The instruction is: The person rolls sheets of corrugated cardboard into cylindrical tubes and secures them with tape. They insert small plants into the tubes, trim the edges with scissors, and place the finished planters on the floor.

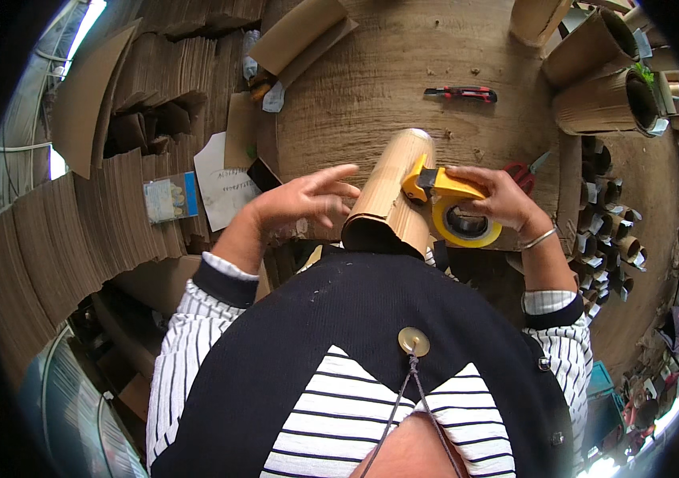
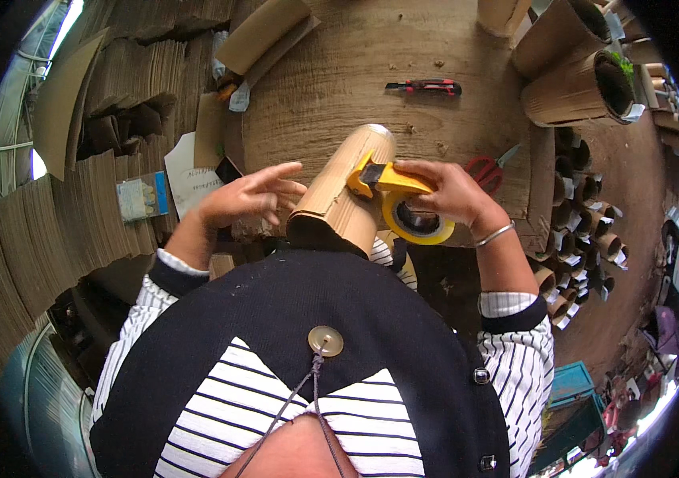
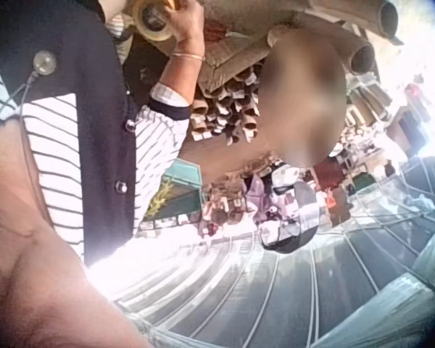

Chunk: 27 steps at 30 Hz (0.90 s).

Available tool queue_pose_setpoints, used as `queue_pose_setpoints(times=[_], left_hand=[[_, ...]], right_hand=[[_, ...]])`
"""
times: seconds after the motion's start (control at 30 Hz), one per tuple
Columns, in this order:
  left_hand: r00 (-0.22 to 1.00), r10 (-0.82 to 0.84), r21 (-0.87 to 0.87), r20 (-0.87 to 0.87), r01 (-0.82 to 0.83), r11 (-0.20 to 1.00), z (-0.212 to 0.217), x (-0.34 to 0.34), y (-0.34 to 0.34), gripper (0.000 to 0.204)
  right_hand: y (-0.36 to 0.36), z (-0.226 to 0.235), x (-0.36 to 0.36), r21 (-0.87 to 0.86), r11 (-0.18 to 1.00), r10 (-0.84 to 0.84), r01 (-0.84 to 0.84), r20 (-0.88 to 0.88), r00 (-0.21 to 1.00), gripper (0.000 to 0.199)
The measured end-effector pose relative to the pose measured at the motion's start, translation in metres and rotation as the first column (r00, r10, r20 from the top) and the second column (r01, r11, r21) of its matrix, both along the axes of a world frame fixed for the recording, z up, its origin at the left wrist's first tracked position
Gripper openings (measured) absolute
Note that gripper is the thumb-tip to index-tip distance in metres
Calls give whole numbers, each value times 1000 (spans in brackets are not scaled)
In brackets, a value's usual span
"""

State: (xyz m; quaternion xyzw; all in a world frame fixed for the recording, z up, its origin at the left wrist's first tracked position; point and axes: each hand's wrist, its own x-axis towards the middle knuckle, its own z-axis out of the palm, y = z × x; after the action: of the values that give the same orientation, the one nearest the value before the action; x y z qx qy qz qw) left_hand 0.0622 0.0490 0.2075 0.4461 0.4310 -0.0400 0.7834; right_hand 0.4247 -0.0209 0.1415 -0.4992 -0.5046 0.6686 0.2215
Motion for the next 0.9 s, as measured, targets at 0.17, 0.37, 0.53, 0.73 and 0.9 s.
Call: queue_pose_setpoints(times=[0.17, 0.37, 0.53, 0.73, 0.9], left_hand=[[514, -346, 462, -785, 858, 226, 13, 60, -37, 64], [813, -76, 798, -577, 581, 162, -33, 5, -63, 39], [900, 337, 833, -278, 51, 552, -84, -42, -105, 43], [884, 99, 825, -457, 380, 419, -24, -45, -64, 62], [794, -12, 728, -607, 562, 392, -48, -56, -75, 55]], right_hand=[[35, 26, -37, 180, 944, 196, -276, 367, 909, 58], [-57, -12, 0, 193, 980, 7, -40, 166, 986, 61], [-45, -42, -42, 231, 969, -84, 85, -14, 996, 60], [60, 25, -102, 173, 911, 273, -374, 425, 863, 53], [7, 8, -91, 280, 909, 170, -309, 427, 888, 56]])
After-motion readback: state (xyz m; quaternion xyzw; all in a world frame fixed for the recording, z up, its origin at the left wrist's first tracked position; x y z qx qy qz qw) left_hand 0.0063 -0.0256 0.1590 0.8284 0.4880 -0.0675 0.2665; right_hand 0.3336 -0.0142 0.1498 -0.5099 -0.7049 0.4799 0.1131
